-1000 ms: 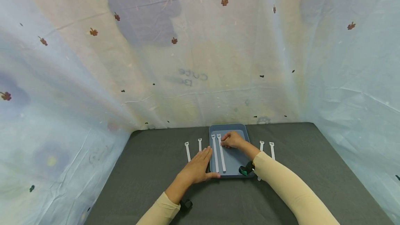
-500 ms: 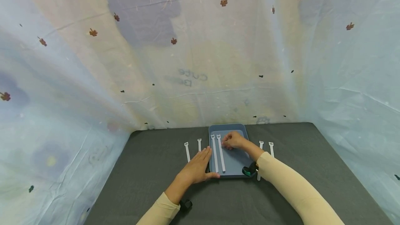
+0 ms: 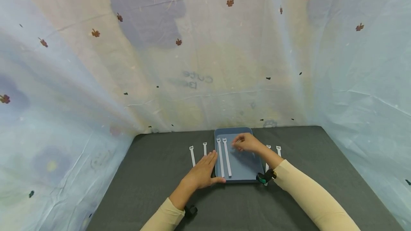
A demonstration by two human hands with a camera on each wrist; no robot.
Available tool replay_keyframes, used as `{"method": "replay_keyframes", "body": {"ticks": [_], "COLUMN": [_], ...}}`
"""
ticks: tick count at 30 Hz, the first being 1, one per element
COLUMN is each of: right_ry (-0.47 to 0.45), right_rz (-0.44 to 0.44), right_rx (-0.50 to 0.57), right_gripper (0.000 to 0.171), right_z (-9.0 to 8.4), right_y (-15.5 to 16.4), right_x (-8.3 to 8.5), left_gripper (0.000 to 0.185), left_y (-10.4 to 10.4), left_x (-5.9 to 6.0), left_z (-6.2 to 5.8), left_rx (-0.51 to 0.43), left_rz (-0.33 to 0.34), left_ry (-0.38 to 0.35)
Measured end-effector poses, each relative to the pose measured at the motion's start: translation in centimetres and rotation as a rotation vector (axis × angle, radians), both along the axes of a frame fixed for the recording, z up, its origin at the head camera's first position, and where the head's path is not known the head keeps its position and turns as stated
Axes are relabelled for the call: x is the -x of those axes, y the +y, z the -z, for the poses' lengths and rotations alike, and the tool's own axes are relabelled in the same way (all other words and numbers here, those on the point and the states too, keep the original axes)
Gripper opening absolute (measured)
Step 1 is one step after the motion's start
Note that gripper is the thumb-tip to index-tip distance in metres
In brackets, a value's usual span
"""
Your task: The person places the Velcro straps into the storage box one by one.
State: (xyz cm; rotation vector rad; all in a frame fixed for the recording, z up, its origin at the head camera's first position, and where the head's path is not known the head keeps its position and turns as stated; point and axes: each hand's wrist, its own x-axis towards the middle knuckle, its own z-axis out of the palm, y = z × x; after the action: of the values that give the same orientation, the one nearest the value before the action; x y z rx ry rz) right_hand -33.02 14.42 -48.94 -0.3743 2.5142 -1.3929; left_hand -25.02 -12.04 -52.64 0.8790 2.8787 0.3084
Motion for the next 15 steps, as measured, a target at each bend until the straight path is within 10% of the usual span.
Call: {"method": "replay_keyframes", "body": {"ticks": [15], "right_ry": [0.049], "right_rz": [0.043], "right_rx": [0.042], "right_gripper": [0.023], "right_z": [-0.9], "right_y": [3.1], "right_x": [-2.2], "left_gripper": [0.113], "left_y": [0.0], "left_x": [0.1], "left_z": [0.2], "left_rx": [-0.014], "left_rz": [-0.015], "left_ry": [-0.011]}}
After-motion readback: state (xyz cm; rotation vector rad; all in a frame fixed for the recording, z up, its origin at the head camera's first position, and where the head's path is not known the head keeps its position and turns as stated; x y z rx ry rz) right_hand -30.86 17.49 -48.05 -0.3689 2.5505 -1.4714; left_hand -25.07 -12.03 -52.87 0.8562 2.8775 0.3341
